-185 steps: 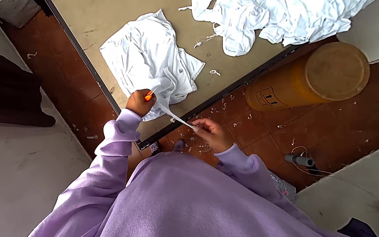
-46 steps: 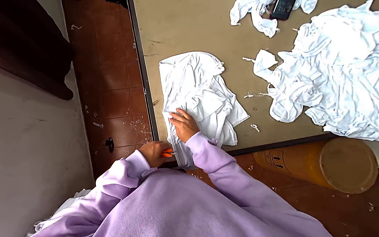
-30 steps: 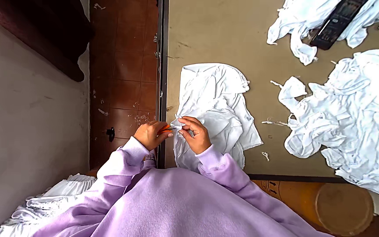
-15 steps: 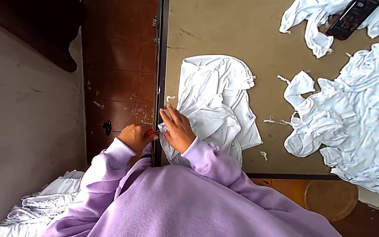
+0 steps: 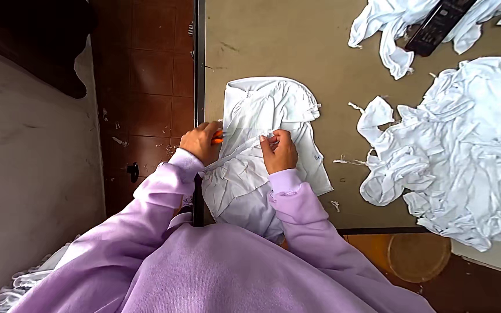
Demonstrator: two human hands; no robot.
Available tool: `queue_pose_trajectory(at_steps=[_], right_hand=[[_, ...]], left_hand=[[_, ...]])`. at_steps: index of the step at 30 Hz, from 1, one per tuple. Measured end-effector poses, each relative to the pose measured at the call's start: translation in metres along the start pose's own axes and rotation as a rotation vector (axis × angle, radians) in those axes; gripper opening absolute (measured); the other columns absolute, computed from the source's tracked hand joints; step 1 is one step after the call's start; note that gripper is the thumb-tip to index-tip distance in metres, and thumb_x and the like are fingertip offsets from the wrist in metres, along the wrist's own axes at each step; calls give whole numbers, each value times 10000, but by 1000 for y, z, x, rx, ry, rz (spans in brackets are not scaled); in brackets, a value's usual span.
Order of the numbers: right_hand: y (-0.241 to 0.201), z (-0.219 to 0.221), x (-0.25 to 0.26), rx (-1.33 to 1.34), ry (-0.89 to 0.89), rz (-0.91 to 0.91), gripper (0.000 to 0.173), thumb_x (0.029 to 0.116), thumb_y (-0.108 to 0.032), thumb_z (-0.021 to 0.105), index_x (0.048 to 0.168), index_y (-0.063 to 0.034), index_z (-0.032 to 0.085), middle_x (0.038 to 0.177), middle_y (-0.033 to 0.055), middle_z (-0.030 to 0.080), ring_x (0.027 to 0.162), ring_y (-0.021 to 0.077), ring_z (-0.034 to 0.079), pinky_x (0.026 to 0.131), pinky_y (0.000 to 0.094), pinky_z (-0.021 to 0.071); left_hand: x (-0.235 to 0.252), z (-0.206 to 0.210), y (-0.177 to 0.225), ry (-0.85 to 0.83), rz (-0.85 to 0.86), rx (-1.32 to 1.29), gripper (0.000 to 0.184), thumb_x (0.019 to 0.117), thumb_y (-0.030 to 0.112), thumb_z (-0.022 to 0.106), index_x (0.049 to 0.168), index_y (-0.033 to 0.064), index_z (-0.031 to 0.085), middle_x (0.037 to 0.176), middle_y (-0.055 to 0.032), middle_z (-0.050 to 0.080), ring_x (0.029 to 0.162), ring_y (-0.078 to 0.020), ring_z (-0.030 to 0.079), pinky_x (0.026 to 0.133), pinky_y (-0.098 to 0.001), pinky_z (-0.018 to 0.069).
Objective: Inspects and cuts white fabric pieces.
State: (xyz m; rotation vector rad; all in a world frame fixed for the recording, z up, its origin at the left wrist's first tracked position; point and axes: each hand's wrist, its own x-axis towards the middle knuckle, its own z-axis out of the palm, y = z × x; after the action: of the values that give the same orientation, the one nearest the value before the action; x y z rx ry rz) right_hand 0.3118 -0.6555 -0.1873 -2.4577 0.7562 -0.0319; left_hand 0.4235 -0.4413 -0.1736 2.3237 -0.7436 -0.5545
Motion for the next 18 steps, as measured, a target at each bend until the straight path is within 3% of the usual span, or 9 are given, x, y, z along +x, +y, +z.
queue_pose_trajectory(at_steps=[2,6,9,13,15,18], right_hand=[[-6,4,5,-31,0,22,530,959,-297,713,1282,100,575,1102,267,678,1023,432,661,923,586,503],[-12,6,9,29,-24,26,268,940,-96,702,1144,76,673,1046,243,706,975,397,679,924,565,501],[-4,7,0,177,83,-96,135,912,-47,711,1002,52,730,974,218,718,919,341,690,868,496,539],[-2,7,-13,346,228,-318,109,912,-34,687,949,65,715,1017,235,717,1045,316,685,944,411,536],[-8,6,-17,446,235,-406,115,947,-22,638,971,86,668,1099,248,693,1147,287,665,1009,369,526],[-20,7,-20,637,182,-499,79,990,-34,577,1002,38,609,1129,113,655,1071,90,648,898,234,559]], left_hand=[[30,0,5,-117,-90,104,434,996,207,649,1407,78,589,1322,-243,613,1091,-461,668,857,-661,535],[47,-6,8,-236,-111,265,302,1024,127,565,1294,6,624,1338,-232,620,1147,-470,651,868,-672,520],[30,-19,-14,-67,-178,215,279,1004,76,580,1252,-41,633,1340,-283,608,1118,-503,656,869,-688,521],[3,-47,-38,226,-354,165,476,946,99,654,1399,2,550,1437,-301,511,1077,-511,660,827,-661,548],[-10,-49,-35,270,-241,73,439,914,126,713,1306,-42,607,1285,-297,620,1052,-473,674,855,-640,544],[-23,-44,-16,227,90,-71,476,896,288,752,1184,-75,641,1037,-239,701,940,-388,696,839,-575,562]])
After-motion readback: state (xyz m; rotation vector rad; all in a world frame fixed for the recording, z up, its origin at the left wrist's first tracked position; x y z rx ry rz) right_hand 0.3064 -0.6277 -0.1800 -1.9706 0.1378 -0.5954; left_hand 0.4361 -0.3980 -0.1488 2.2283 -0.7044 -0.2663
